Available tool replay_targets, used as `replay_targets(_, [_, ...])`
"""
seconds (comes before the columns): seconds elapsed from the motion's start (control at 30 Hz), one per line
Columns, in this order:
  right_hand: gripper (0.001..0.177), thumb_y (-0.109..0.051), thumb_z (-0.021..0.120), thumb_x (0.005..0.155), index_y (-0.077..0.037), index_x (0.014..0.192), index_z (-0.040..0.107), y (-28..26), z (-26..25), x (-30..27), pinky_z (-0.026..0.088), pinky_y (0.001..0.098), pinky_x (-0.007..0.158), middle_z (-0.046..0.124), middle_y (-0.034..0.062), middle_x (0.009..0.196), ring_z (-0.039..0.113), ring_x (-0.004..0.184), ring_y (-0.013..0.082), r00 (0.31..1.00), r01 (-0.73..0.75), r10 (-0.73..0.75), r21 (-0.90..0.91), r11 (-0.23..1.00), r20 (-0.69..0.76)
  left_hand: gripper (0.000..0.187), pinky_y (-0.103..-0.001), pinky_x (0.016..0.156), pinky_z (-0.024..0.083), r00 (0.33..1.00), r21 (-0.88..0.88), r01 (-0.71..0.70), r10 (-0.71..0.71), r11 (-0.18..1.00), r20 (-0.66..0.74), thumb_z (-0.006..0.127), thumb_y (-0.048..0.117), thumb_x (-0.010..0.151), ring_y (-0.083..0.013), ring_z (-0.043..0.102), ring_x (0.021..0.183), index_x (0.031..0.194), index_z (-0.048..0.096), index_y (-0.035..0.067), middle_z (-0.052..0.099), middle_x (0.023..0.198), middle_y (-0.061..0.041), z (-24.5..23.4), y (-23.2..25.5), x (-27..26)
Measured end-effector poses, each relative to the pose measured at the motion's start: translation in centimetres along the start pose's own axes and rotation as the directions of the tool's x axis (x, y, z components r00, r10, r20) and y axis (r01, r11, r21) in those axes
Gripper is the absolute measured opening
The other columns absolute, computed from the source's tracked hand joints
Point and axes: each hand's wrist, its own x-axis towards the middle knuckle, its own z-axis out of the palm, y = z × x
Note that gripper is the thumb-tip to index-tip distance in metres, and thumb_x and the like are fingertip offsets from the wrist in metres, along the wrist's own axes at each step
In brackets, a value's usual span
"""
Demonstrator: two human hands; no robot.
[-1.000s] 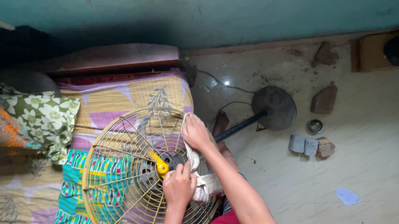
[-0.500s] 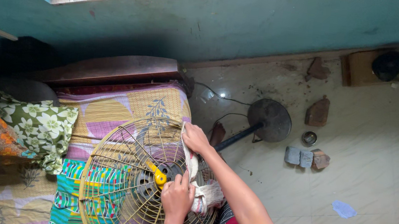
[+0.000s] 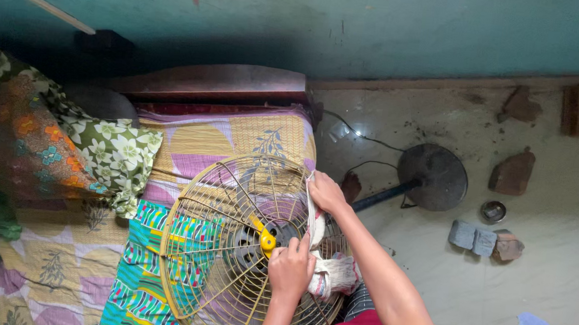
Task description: The person uses white strips of cloth to tie the wire mesh of a fan guard to the central frame by hand.
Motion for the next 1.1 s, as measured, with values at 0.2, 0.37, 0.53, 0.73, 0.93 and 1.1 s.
replay_targets(0.2, [0.046, -0.028, 0.046, 0.098, 0.002, 0.133, 0.051, -3.0, -1.3, -2.2, 0.034, 0.0614, 0.108, 0.065, 0.0228, 0.123, 0.06, 0.119, 0.0392, 0.986, 0.126, -0.14, -0.138, 0.982, -0.095, 0.045, -0.036, 0.072, 0.051, 1.0, 0.017, -0.008, 0.008, 1.0, -0.007, 0.071, 0.024, 0.08, -0.0234, 0.064, 0.068, 0.123, 0.071, 0.012, 0.062, 0.085, -0.005, 0.3, -0.1, 0.6])
replay_targets(0.37, [0.043, -0.033, 0.041, 0.106, -0.004, 0.135, 0.051, -3.2, -2.0, -5.1, 0.032, 0.0608, 0.116, 0.066, 0.0171, 0.129, 0.06, 0.125, 0.0319, 0.967, -0.235, 0.253, -0.263, 0.936, 0.034, 0.047, -0.037, 0.074, 0.05, 1.0, -0.035, -0.013, 0.012, 0.999, -0.008, 0.071, 0.022, 0.079, -0.0233, 0.063, 0.077, 0.125, 0.07, 0.012, 0.061, 0.085, -0.005, -0.6, 0.2, 0.4])
replay_targets(0.53, [0.042, -0.019, 0.05, 0.094, 0.003, 0.13, 0.053, 0.9, -0.7, -10.8, 0.039, 0.0602, 0.105, 0.06, 0.0234, 0.138, 0.057, 0.129, 0.0354, 0.986, -0.048, 0.005, -0.257, 0.965, -0.168, 0.049, -0.039, 0.076, 0.049, 0.992, -0.185, -0.129, 0.123, 0.974, -0.041, 0.072, 0.018, 0.078, -0.0241, 0.059, 0.087, 0.126, 0.069, 0.01, 0.06, 0.089, -0.006, -2.8, 0.5, 0.2])
replay_targets(0.73, [0.026, -0.011, 0.051, 0.096, -0.002, 0.116, 0.066, -0.3, -3.7, -16.2, 0.05, 0.0485, 0.102, 0.07, 0.0176, 0.122, 0.066, 0.116, 0.0328, 0.995, -0.085, 0.099, -0.425, 0.901, 0.011, 0.038, -0.042, 0.081, 0.048, 0.967, -0.261, -0.255, 0.244, 0.931, -0.077, 0.072, 0.014, 0.075, -0.0271, 0.06, 0.091, 0.113, 0.069, 0.011, 0.06, 0.091, -0.006, -4.9, 1.1, -0.8])
replay_targets(0.93, [0.022, -0.012, 0.069, 0.086, -0.005, 0.107, 0.071, -7.0, -6.0, -17.7, 0.055, 0.0422, 0.085, 0.074, 0.0155, 0.102, 0.071, 0.098, 0.0345, 0.962, 0.215, -0.195, 0.089, 0.972, -0.193, 0.041, -0.043, 0.079, 0.053, 0.997, -0.42, -0.079, 0.083, 0.904, -0.01, 0.072, 0.006, 0.078, -0.0299, 0.064, 0.09, 0.118, 0.07, 0.012, 0.059, 0.095, -0.01, -6.8, 2.2, -4.6])
replay_targets(1.1, [0.015, -0.01, 0.073, 0.085, -0.008, 0.1, 0.072, -10.9, -4.6, -17.8, 0.054, 0.0422, 0.086, 0.07, 0.0122, 0.098, 0.067, 0.097, 0.0335, 0.886, 0.367, -0.34, 0.03, 0.93, -0.315, 0.043, -0.041, 0.079, 0.055, 0.985, -0.308, 0.075, -0.119, 0.948, -0.126, 0.074, 0.004, 0.077, -0.0281, 0.066, 0.093, 0.117, 0.071, 0.018, 0.063, 0.103, -0.008, -9.0, 0.6, -7.5])
